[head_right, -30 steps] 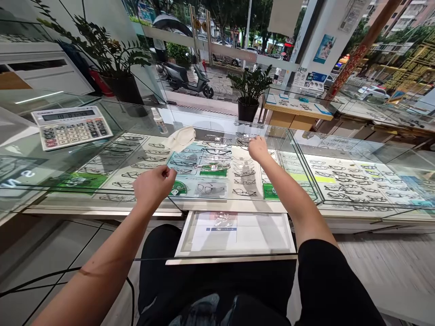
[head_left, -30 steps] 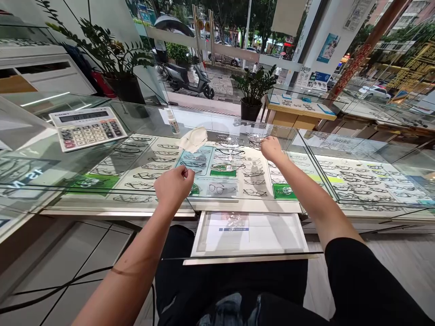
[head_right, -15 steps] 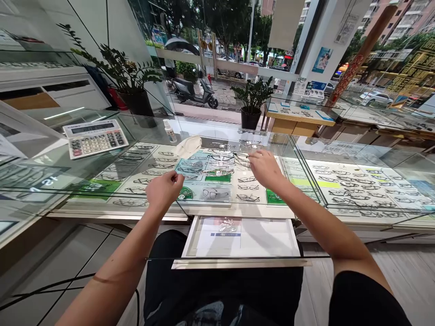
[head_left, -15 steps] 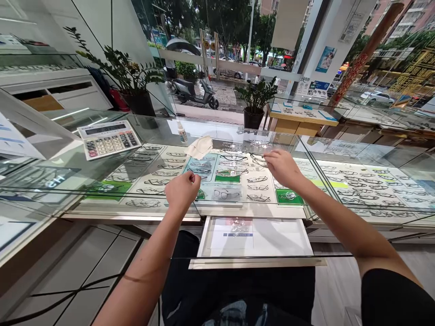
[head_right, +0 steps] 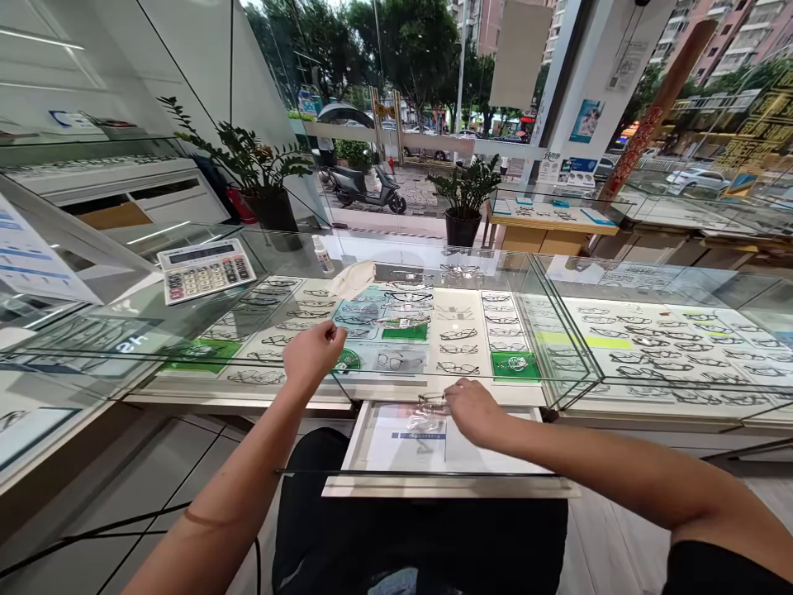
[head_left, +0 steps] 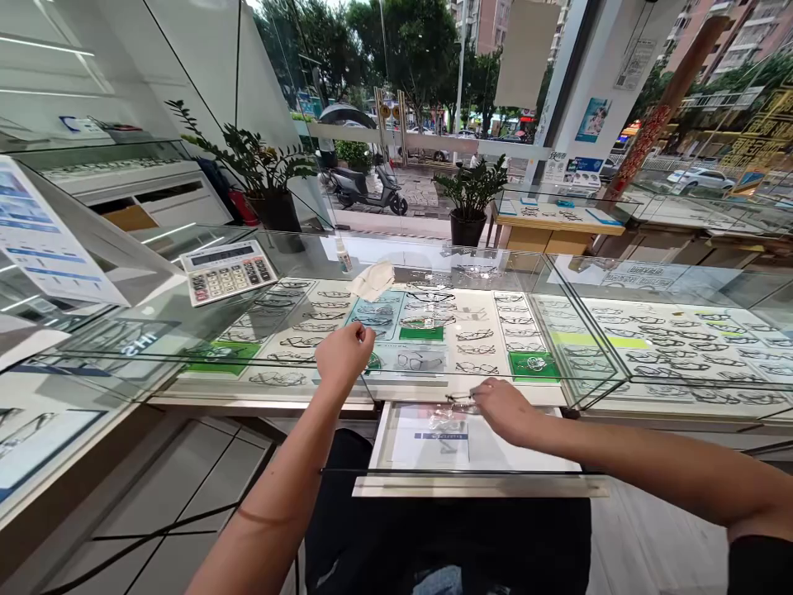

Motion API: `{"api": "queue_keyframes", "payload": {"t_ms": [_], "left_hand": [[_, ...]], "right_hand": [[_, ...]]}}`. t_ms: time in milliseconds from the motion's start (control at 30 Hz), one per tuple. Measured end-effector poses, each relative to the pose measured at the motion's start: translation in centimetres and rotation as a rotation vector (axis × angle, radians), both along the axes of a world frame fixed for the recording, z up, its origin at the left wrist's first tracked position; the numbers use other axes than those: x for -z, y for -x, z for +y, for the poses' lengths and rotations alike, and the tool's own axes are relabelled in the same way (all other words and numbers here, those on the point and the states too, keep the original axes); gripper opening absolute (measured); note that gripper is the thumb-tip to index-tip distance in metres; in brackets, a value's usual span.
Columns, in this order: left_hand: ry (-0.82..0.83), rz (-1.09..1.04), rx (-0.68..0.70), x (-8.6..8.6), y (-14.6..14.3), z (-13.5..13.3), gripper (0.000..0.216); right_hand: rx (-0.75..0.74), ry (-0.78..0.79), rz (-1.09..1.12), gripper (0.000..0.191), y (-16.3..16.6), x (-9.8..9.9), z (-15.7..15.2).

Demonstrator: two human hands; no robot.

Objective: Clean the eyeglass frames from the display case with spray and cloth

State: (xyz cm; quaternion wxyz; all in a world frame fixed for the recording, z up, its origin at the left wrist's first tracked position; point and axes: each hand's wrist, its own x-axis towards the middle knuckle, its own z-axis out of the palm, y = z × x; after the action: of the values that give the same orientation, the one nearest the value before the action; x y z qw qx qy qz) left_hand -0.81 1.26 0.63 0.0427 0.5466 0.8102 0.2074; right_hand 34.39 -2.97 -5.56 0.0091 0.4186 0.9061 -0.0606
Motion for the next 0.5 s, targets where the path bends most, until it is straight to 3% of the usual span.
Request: {"api": "queue_keyframes", "payload": {"t_ms": [167, 367, 500], "left_hand": [[0.006, 0.004, 0.010, 0.1, 0.1, 0.0, 0.033], [-0.005, 0.018, -0.006, 0.2, 0.2, 0.3, 0.034], [0.004, 0.025, -0.024, 0.2, 0.2, 0.4, 0.035]], "right_hand": [[0.152, -0.148, -0.051, 0.048, 0.4, 2.1, 6.9], [0.152, -0.361, -0.011, 0.054, 0.1, 5.2, 13.3], [0.213, -0.401, 0.008, 0.055, 0.2, 7.5, 17.2]]}}
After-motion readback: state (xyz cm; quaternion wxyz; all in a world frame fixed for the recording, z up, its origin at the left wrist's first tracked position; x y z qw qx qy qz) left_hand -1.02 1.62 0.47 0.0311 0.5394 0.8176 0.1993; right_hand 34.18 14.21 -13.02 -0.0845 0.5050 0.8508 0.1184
